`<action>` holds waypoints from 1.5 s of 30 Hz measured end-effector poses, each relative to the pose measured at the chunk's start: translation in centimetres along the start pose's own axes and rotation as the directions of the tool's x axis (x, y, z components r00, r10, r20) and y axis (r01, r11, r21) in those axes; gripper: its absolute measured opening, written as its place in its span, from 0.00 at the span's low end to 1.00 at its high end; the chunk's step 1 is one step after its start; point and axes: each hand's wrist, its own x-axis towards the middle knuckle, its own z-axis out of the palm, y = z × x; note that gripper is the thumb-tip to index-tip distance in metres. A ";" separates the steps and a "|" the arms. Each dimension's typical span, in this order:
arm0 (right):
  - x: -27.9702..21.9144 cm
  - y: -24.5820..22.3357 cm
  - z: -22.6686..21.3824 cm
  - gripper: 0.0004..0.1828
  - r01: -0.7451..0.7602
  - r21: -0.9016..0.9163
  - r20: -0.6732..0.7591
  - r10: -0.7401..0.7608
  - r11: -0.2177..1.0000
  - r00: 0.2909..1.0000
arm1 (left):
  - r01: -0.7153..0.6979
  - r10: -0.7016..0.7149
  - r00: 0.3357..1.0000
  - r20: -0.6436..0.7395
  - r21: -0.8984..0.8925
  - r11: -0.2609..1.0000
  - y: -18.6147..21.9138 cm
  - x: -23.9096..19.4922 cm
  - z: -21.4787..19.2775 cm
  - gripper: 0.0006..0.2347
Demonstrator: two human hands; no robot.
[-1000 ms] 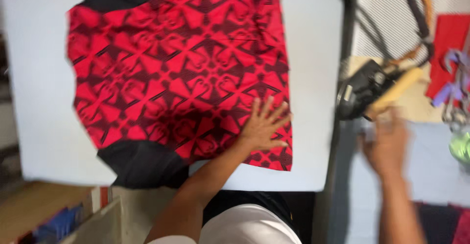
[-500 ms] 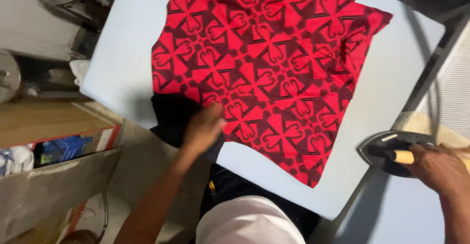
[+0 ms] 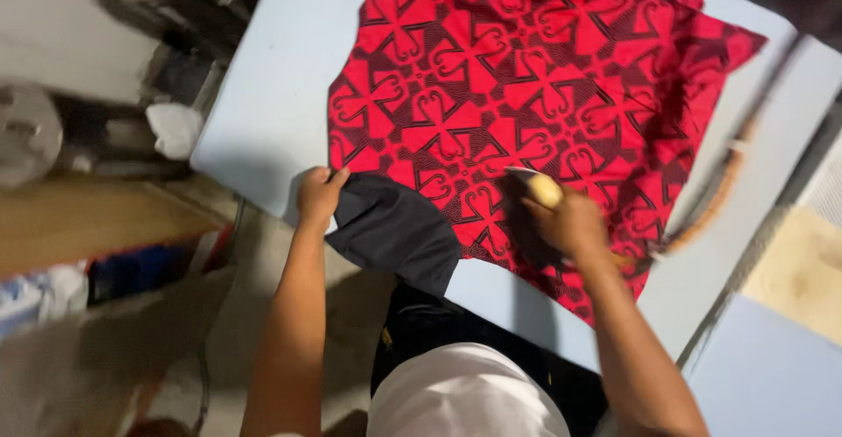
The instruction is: The person spreads a patterned garment on a surface, irons different sections of the fabric by hand using a steam iron, and then folds the garment into a compact rectangular shape.
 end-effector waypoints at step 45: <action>-10.2 8.2 1.2 0.16 0.049 -0.216 -0.144 -0.081 0.975 0.986 | 0.055 0.022 0.981 0.194 -0.384 0.922 -5.1 3.5 -1.1 0.08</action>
